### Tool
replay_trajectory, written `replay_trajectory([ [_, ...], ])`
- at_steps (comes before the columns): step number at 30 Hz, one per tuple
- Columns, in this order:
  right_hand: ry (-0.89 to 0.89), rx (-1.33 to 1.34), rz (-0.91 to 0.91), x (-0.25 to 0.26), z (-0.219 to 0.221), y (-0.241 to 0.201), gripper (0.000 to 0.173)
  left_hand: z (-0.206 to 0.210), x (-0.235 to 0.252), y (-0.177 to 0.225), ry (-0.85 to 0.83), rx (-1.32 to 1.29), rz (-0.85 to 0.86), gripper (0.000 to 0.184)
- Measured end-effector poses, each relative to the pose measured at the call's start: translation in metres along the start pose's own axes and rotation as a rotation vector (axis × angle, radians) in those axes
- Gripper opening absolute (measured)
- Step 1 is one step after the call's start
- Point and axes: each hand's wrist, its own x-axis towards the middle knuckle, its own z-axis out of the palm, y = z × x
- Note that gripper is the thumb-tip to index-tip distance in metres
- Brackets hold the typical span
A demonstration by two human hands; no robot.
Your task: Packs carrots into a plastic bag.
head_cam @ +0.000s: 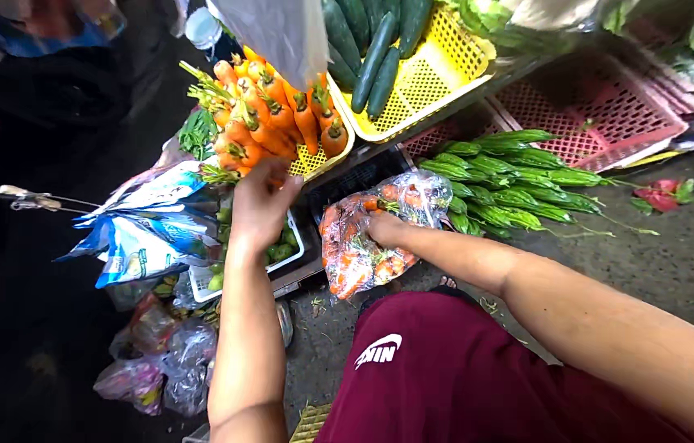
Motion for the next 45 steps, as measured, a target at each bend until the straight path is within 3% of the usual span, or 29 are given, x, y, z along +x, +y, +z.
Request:
replay_trajectory([
  [3, 0.203, 0.097, -0.055, -0.034, 0.000, 0.028, 0.047, 0.041, -0.066, -0.041, -0.052, -0.170, -0.167, 0.033],
  [7, 0.454, 0.480, 0.088, -0.092, -0.013, 0.051, 0.045, 0.103, -0.120, -0.057, -0.012, -0.374, -0.294, 0.026],
  [10, 0.540, 0.748, 0.102, -0.153, -0.033, 0.045, 0.042, 0.150, -0.133, -0.025, -0.052, -0.358, -0.217, 0.043],
  [12, 0.579, 0.964, 0.020, -0.196, -0.042, 0.037, 0.039, 0.182, -0.133, 0.012, -0.115, -0.208, -0.119, 0.067],
  [14, 0.622, 1.140, -0.066, -0.237, -0.046, 0.028, 0.035, 0.216, -0.130, 0.053, -0.148, -0.091, 0.002, 0.080],
  [17, 0.670, 1.148, -0.087, -0.290, -0.039, 0.033, 0.036, 0.261, -0.130, 0.095, -0.144, -0.100, 0.146, 0.071],
  [21, 0.773, 1.187, -0.083, -0.342, -0.020, 0.071, 0.032, 0.280, -0.137, 0.126, -0.336, -0.124, 0.255, 0.065],
  [24, 0.787, 1.190, -0.136, -0.364, 0.001, 0.085, 0.035, 0.295, -0.144, 0.135, -0.338, -0.101, 0.288, 0.060],
  [29, 0.754, 1.225, -0.039, -0.381, 0.022, 0.098, 0.037, 0.267, -0.133, 0.122, -0.276, -0.162, 0.063, 0.064],
  [33, 0.677, 1.124, 0.075, -0.367, 0.031, 0.093, 0.039, 0.218, -0.124, 0.094, -0.084, -0.300, -0.060, 0.063],
  [37, 0.548, 0.739, -0.066, -0.309, -0.021, 0.039, 0.071, 0.186, -0.120, 0.088, -0.053, -0.334, -0.043, 0.063],
  [39, 0.519, 0.562, -0.101, -0.270, -0.056, 0.006, 0.078, 0.178, -0.118, 0.089, -0.058, -0.349, -0.009, 0.063],
  [43, 0.507, 0.434, -0.190, -0.196, -0.117, -0.045, 0.059, 0.118, -0.094, 0.062, -0.014, -0.357, 0.065, 0.063],
  [45, 0.554, 0.416, -0.247, -0.157, -0.145, -0.066, 0.053, 0.070, -0.067, 0.034, 0.130, -0.307, 0.028, 0.056],
])
